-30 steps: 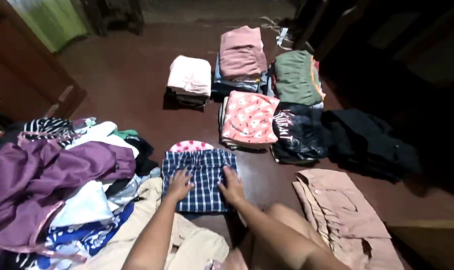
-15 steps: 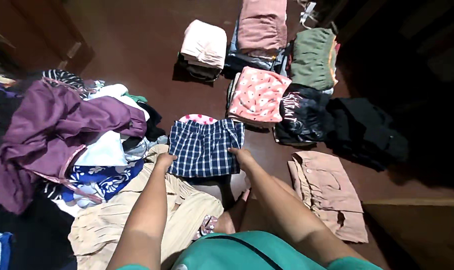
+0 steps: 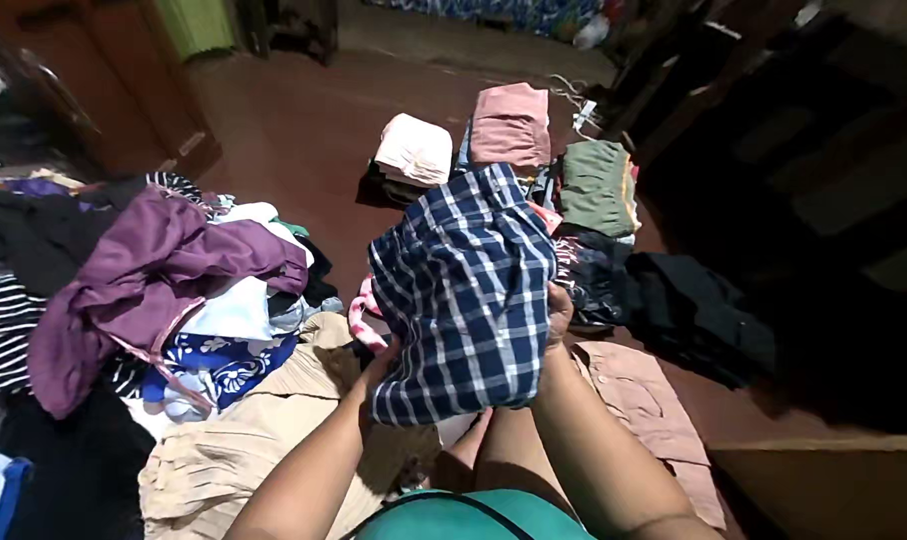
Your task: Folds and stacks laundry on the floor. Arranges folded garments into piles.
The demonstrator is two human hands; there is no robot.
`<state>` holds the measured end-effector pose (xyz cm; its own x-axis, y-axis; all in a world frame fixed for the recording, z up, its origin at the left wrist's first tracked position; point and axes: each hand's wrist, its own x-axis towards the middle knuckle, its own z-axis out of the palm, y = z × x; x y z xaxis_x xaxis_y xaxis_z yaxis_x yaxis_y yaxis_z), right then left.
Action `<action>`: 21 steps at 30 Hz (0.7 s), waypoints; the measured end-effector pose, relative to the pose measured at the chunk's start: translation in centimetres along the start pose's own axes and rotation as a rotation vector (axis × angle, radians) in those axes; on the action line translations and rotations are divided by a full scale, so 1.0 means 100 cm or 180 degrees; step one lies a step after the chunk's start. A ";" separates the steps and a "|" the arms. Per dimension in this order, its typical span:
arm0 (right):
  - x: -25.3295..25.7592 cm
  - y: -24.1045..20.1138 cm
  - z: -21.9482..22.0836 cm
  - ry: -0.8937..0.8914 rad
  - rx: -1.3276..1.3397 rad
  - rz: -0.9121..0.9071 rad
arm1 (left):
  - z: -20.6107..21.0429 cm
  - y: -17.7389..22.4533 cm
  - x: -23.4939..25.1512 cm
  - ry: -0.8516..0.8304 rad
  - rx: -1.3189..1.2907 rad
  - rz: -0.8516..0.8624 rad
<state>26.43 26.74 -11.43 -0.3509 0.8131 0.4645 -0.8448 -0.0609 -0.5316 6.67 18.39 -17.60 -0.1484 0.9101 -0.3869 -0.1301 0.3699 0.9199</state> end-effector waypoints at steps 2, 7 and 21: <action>-0.004 -0.005 0.001 -0.0096 -0.0031 -0.0084 | 0.003 -0.023 0.001 0.0025 -0.0919 0.0526; -0.012 -0.024 -0.015 0.0081 -0.0526 -0.0065 | -0.028 0.001 -0.016 -0.0036 -0.1349 0.0783; -0.103 0.075 -0.128 0.2364 -0.3975 0.4055 | -0.081 -0.066 0.093 0.0951 0.0612 -0.1282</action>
<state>28.92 25.34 -29.26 0.0671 0.6971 -0.7139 0.5700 -0.6140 -0.5460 -1.82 22.89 -27.78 -0.4001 0.6066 -0.6870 -0.0565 0.7319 0.6791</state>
